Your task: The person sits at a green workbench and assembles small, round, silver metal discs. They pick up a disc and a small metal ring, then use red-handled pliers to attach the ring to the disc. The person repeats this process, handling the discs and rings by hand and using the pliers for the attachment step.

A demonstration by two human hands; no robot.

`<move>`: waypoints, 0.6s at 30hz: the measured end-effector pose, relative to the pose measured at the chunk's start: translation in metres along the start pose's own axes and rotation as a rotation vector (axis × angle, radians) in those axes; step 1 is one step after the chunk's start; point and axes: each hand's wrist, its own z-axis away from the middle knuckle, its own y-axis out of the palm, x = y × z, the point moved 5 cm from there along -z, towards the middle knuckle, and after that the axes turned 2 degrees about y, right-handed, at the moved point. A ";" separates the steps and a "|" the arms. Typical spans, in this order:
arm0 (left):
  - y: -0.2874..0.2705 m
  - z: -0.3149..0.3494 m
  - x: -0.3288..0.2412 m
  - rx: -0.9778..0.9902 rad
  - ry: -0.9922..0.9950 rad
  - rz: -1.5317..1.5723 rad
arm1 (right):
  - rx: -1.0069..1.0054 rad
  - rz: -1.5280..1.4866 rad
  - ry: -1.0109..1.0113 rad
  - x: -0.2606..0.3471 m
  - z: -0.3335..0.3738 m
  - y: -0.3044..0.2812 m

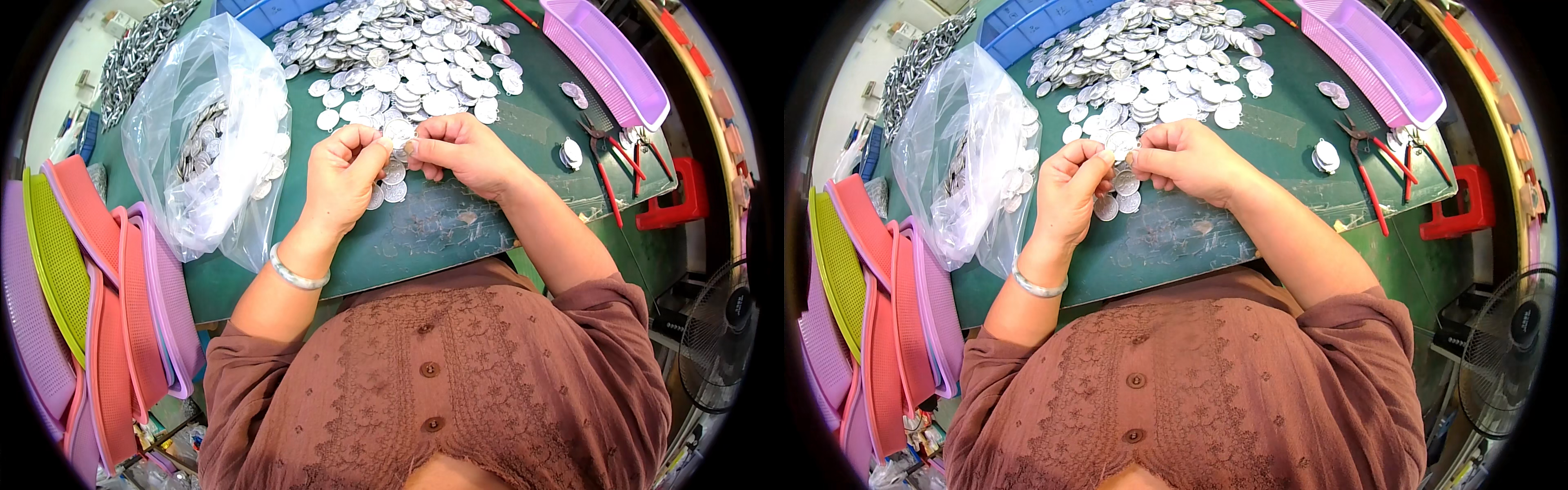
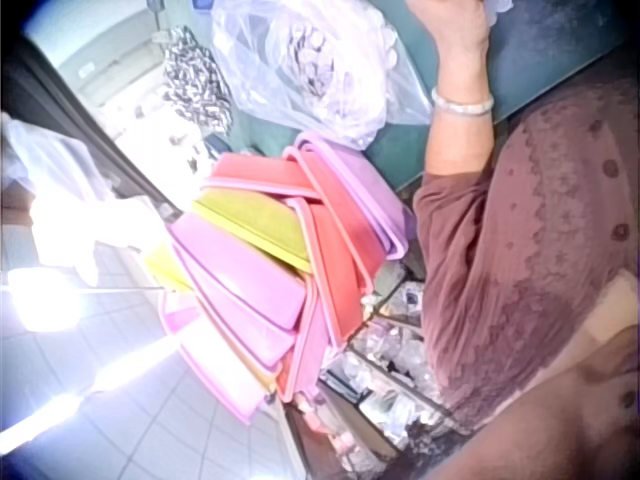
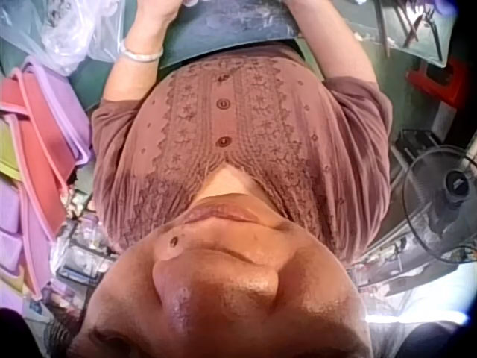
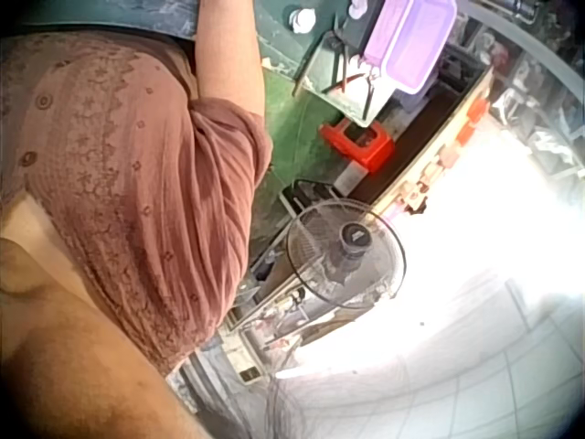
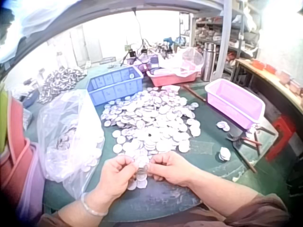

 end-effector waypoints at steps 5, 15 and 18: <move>0.000 -0.001 0.002 0.016 -0.012 0.013 | -0.009 0.010 -0.003 0.001 0.000 0.000; 0.001 -0.001 0.005 0.044 -0.066 0.044 | -0.025 0.021 -0.048 0.002 0.001 0.000; 0.000 -0.001 0.006 0.048 -0.085 0.042 | -0.027 0.018 -0.051 0.002 0.001 -0.001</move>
